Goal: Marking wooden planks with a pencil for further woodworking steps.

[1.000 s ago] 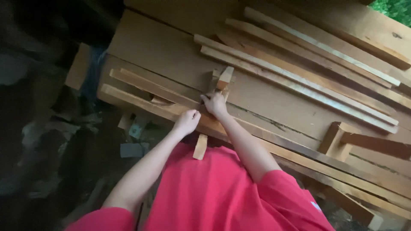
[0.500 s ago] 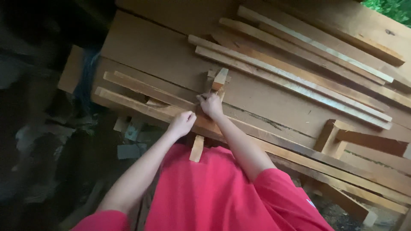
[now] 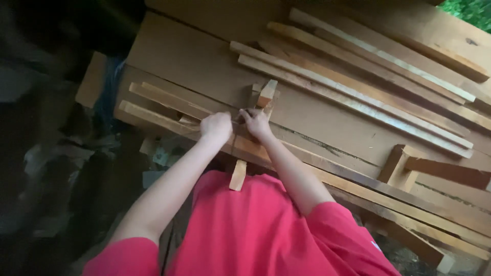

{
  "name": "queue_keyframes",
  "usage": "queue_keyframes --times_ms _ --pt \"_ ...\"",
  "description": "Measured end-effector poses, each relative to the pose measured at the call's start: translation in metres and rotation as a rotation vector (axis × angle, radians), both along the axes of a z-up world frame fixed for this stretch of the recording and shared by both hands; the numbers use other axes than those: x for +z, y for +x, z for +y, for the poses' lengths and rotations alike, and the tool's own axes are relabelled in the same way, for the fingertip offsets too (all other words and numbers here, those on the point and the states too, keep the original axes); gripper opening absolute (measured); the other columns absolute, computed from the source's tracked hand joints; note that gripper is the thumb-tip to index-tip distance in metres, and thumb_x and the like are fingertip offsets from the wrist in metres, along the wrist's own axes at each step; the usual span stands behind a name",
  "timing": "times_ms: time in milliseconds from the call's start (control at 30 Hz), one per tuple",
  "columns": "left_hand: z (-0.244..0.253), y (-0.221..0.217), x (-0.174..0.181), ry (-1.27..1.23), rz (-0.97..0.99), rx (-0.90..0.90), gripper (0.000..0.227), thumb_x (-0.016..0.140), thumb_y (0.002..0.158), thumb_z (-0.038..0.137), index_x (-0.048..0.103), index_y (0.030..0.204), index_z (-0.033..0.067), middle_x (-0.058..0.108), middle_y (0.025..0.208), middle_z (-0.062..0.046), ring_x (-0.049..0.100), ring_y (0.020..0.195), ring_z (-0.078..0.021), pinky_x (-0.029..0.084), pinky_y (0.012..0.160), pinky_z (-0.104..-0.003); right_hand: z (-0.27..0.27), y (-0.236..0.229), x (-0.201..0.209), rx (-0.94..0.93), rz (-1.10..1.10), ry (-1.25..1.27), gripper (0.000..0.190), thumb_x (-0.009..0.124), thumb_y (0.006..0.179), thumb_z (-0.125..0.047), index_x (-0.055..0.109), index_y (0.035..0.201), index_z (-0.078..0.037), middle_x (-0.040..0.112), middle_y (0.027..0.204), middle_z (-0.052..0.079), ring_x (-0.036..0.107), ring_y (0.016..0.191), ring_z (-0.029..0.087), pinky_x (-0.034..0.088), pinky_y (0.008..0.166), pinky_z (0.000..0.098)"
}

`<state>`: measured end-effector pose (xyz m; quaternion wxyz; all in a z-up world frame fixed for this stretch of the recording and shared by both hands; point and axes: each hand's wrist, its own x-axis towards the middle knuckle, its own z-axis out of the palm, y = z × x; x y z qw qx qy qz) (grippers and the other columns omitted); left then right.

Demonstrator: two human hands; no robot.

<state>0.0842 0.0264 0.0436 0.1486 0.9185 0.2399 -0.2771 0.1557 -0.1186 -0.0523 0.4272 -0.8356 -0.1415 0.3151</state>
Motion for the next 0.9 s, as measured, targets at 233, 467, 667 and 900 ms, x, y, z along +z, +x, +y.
queue_keyframes --times_ms 233,467,667,900 --pt "-0.028 -0.001 0.006 -0.111 0.111 0.082 0.041 0.044 0.103 0.032 0.078 0.107 0.0090 0.078 0.105 -0.015 0.074 0.109 -0.0346 0.057 0.093 -0.047 0.000 -0.002 -0.033 -0.021 0.013 -0.050 0.033 0.065 0.097 -0.051 0.079 0.092 -0.021 0.078 0.091 0.008 0.073 0.103 0.032 0.057 0.091 0.0452" --pt "-0.028 -0.024 0.013 -0.337 0.062 0.362 0.049 0.048 0.099 0.038 0.077 0.111 -0.0002 0.073 0.117 -0.026 0.065 0.122 -0.0418 0.051 0.104 -0.053 0.010 0.004 -0.054 0.029 -0.011 -0.241 0.041 0.066 0.094 -0.051 0.079 0.109 -0.015 0.077 0.110 0.011 0.070 0.113 0.032 0.056 0.096 0.0467" --pt "-0.023 -0.039 -0.055 -0.418 0.044 0.544 0.047 0.056 0.094 0.046 0.079 0.077 0.0091 0.077 0.093 -0.017 0.070 0.111 -0.0359 0.053 0.095 -0.044 0.008 -0.001 -0.039 0.010 0.006 -0.257 0.044 0.065 0.094 -0.052 0.079 0.112 -0.015 0.077 0.112 0.011 0.070 0.114 0.033 0.056 0.098 0.0486" --pt "-0.024 -0.035 -0.093 -0.410 0.039 0.591 0.054 0.057 0.094 0.053 0.074 0.057 0.0181 0.077 0.077 -0.012 0.074 0.102 -0.0318 0.055 0.091 -0.038 -0.004 0.008 0.058 -0.022 0.199 -0.376 0.078 0.055 0.096 -0.063 0.060 0.132 0.005 0.072 0.120 0.027 0.065 0.123 0.039 0.051 0.101 0.0588"
